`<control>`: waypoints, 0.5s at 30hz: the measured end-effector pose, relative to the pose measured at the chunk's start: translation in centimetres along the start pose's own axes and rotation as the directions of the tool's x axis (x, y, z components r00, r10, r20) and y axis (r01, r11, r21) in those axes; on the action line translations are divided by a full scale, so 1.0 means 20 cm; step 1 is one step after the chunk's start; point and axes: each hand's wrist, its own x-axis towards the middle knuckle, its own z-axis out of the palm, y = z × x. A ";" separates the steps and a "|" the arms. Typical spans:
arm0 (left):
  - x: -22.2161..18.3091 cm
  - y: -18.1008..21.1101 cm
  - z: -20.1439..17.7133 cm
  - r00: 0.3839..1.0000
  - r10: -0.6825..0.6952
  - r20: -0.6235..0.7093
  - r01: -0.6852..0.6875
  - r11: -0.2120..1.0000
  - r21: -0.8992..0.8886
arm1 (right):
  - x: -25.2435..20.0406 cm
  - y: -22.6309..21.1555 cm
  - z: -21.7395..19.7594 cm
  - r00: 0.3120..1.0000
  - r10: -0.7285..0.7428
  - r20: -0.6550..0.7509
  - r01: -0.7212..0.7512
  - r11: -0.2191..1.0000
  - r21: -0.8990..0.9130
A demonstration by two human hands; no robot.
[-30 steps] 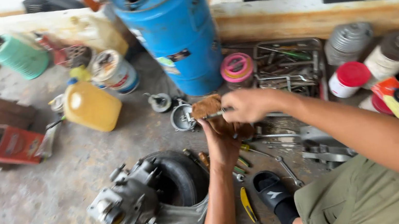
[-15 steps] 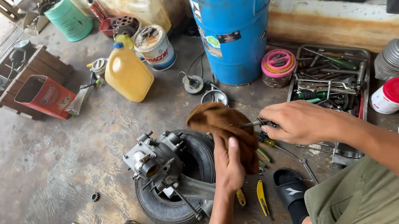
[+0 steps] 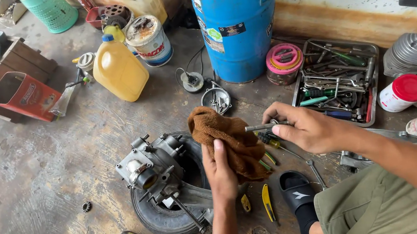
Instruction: Repairing and cleaning internal components of a motorcycle engine/transmission system.
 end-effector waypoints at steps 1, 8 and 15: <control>0.00 0.03 0.00 1.000 0.002 0.003 -0.002 1.000 0.001 | 0.00 0.01 0.02 1.000 -0.001 -0.004 0.001 1.000 0.001; -0.03 0.15 0.04 0.980 0.086 0.178 -0.082 0.996 -0.030 | 0.04 0.11 0.17 0.998 -0.051 0.021 0.035 0.879 0.475; 0.01 -0.07 -0.02 0.997 -0.058 0.059 0.071 0.964 -0.256 | 0.02 0.14 0.15 0.998 -0.054 0.039 0.040 0.949 0.311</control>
